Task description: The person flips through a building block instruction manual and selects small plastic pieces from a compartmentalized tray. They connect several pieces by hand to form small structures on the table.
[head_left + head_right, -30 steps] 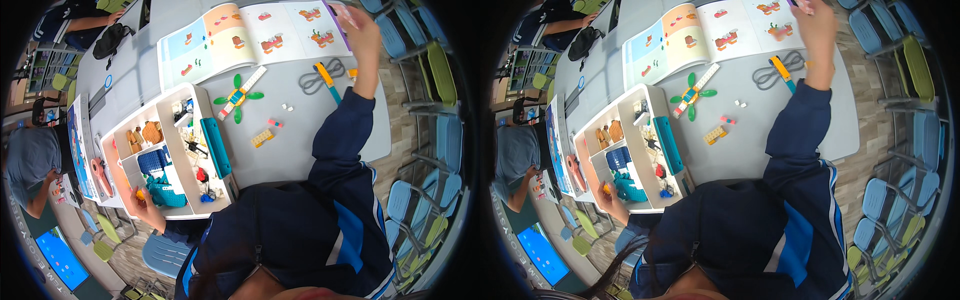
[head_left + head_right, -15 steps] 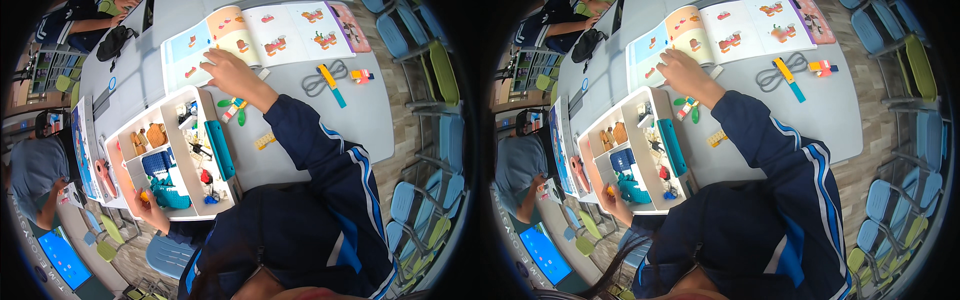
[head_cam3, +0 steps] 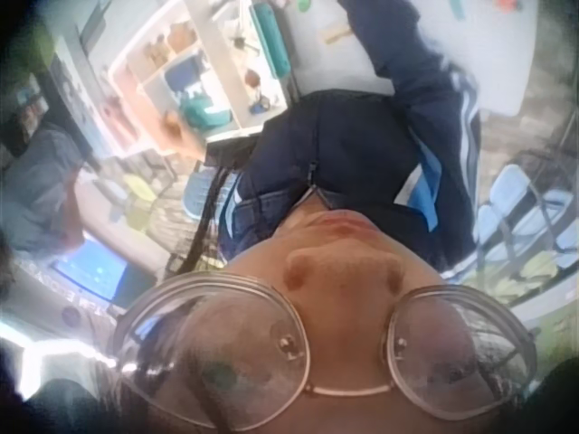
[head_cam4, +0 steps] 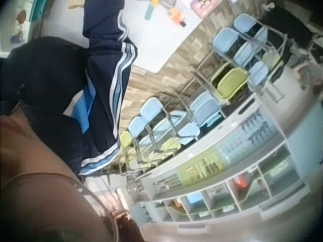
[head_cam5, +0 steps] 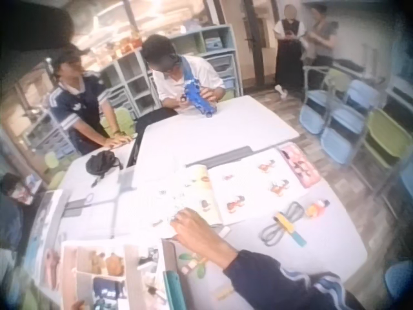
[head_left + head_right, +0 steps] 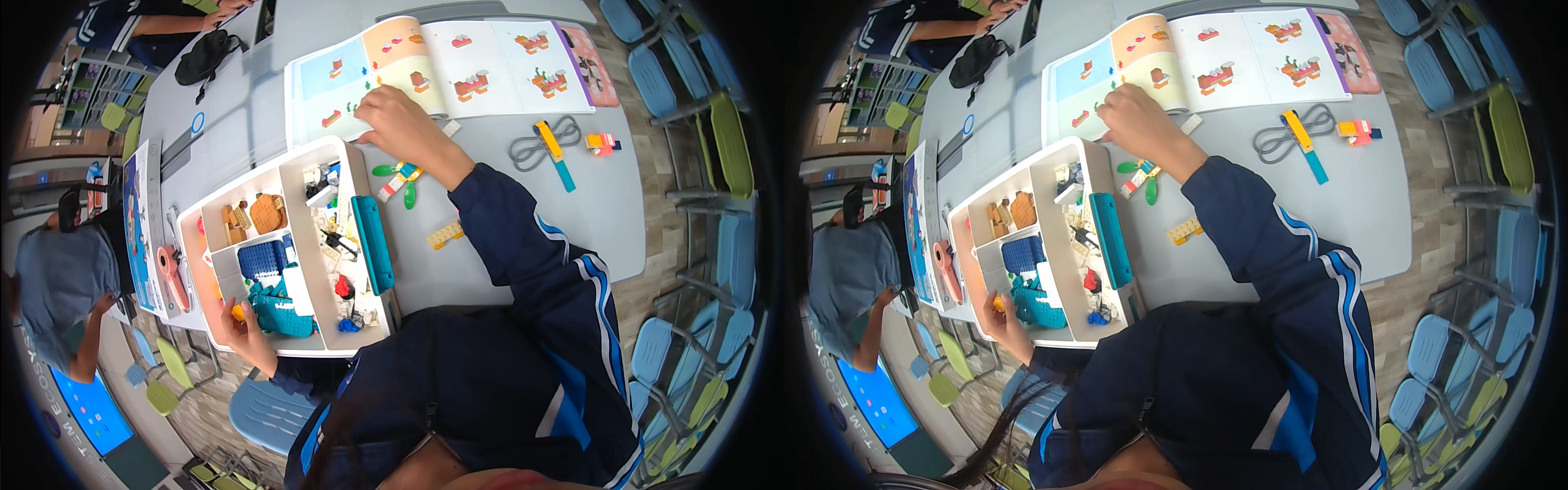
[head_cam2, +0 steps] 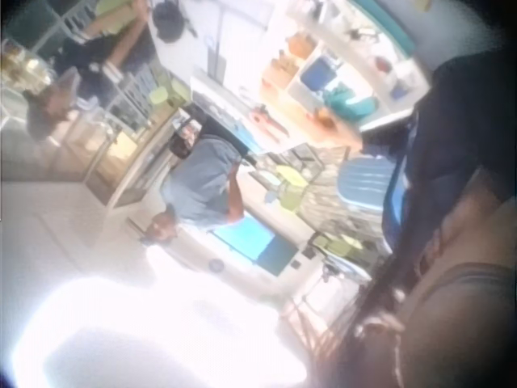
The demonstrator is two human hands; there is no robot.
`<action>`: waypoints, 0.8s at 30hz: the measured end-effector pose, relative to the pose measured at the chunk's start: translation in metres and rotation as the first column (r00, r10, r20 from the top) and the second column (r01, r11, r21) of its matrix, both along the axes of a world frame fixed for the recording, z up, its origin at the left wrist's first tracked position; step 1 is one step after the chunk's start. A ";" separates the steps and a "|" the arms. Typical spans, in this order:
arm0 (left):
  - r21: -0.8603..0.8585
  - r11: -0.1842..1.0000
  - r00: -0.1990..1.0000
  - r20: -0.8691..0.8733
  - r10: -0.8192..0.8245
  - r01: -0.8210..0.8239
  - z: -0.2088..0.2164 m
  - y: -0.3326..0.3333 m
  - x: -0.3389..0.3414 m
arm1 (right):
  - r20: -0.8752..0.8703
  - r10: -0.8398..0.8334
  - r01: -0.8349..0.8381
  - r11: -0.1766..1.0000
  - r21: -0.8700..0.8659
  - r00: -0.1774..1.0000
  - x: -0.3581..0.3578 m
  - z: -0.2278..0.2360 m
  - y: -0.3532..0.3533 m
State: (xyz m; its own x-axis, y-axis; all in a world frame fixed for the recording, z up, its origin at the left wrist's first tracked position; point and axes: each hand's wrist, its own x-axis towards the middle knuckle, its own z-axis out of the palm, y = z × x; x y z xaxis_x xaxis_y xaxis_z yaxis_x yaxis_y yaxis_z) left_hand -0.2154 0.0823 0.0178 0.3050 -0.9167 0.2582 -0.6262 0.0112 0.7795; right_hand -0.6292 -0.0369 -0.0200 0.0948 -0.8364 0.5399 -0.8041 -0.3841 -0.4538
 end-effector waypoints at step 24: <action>-0.036 0.999 0.997 -0.079 -0.025 0.022 -0.008 -0.001 0.008 | 0.907 -0.251 -0.038 0.959 0.279 0.338 -0.075 0.065 0.016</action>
State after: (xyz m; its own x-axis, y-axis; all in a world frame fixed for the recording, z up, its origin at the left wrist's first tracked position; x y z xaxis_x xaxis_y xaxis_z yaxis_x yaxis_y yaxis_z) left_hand -0.2074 0.0810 0.0101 0.3045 -0.9145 0.2664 -0.5618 0.0534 0.8255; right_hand -0.7039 -0.0209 0.0446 -0.4439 -0.8958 0.0226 0.1693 -0.1086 -0.9796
